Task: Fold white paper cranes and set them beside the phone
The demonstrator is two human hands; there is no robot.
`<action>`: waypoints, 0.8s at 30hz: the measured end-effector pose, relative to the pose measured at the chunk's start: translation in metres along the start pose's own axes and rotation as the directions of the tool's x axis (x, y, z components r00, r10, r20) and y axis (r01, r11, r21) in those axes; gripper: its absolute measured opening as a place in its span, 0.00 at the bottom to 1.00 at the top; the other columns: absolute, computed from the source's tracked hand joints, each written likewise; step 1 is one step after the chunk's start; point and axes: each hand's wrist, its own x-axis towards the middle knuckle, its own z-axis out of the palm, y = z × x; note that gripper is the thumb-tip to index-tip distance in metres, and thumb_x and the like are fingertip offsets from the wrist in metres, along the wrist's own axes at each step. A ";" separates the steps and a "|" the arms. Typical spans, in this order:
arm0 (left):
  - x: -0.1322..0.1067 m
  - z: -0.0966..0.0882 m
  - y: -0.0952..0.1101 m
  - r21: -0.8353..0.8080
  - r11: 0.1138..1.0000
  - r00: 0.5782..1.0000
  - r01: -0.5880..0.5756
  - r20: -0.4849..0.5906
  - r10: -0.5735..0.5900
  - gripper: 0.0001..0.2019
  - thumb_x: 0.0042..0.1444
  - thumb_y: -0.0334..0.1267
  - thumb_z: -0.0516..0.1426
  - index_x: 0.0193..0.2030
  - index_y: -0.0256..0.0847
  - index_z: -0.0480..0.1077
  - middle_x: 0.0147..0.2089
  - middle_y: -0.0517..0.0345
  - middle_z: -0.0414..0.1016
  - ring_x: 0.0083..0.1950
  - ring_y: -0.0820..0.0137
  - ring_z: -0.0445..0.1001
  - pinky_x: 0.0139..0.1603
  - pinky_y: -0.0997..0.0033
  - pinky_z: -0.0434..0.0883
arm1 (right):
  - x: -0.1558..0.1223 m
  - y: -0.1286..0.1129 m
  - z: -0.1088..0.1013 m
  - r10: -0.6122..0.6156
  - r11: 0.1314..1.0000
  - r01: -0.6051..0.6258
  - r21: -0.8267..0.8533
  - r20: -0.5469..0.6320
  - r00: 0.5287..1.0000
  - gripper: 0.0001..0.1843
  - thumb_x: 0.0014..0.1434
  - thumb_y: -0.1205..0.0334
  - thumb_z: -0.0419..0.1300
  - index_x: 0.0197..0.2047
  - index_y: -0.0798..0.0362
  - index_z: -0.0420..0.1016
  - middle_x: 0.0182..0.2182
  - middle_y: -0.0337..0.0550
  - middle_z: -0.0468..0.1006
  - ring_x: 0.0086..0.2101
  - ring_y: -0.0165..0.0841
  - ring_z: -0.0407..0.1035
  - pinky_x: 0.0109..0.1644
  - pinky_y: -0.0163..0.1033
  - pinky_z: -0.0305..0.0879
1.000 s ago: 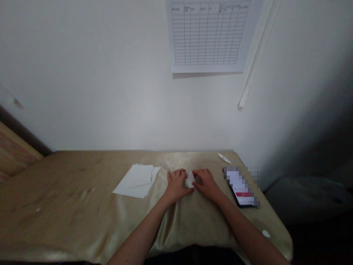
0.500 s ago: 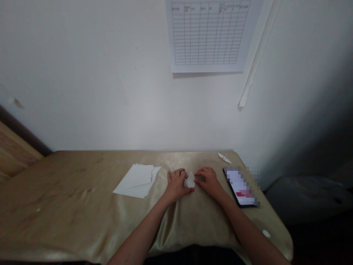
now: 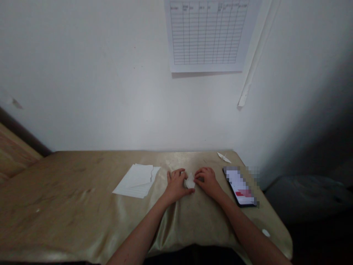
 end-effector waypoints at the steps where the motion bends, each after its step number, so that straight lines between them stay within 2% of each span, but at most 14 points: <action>1: 0.000 0.000 0.000 -0.005 1.000 1.000 0.000 -0.005 0.000 0.27 0.42 0.51 0.72 0.47 0.44 0.71 0.69 0.46 0.64 0.72 0.48 0.58 0.73 0.30 0.37 | 0.000 0.000 0.000 -0.001 1.000 0.001 0.005 0.002 1.000 0.02 0.58 0.64 0.67 0.35 0.47 0.83 0.44 0.42 0.81 0.53 0.41 0.67 0.64 0.52 0.51; 6: 0.002 0.003 -0.002 -0.035 0.999 0.997 0.005 -0.080 -0.008 0.16 0.51 0.47 0.68 0.43 0.44 0.74 0.66 0.49 0.68 0.70 0.51 0.61 0.73 0.33 0.42 | 0.000 -0.002 -0.001 -0.024 1.000 0.023 0.021 0.010 1.000 0.02 0.58 0.65 0.67 0.34 0.48 0.82 0.44 0.42 0.81 0.52 0.41 0.66 0.63 0.51 0.53; 10: 0.005 0.005 -0.006 -0.080 0.996 0.981 -0.033 -0.194 0.017 0.07 0.57 0.43 0.64 0.42 0.48 0.78 0.62 0.53 0.73 0.65 0.56 0.66 0.71 0.41 0.52 | 0.000 -0.003 -0.003 -0.055 0.998 0.055 0.034 0.013 0.998 0.02 0.58 0.64 0.67 0.34 0.48 0.82 0.44 0.42 0.80 0.53 0.41 0.65 0.63 0.52 0.54; 16: 0.007 0.004 -0.004 -0.143 0.985 0.953 -0.097 -0.300 0.050 0.05 0.60 0.41 0.63 0.41 0.51 0.80 0.58 0.57 0.77 0.62 0.60 0.70 0.68 0.49 0.60 | -0.001 -0.006 -0.003 -0.098 0.993 0.096 0.063 0.034 0.995 0.02 0.57 0.64 0.68 0.34 0.47 0.82 0.45 0.42 0.80 0.53 0.41 0.65 0.63 0.52 0.55; 24: 0.007 0.001 -0.002 -0.161 0.982 0.951 -0.103 -0.304 0.050 0.04 0.60 0.41 0.63 0.38 0.50 0.81 0.57 0.57 0.77 0.60 0.61 0.71 0.67 0.52 0.63 | -0.003 -0.007 -0.004 -0.099 0.992 0.095 0.080 0.057 0.993 0.03 0.56 0.65 0.69 0.33 0.47 0.81 0.47 0.42 0.79 0.55 0.41 0.63 0.65 0.52 0.53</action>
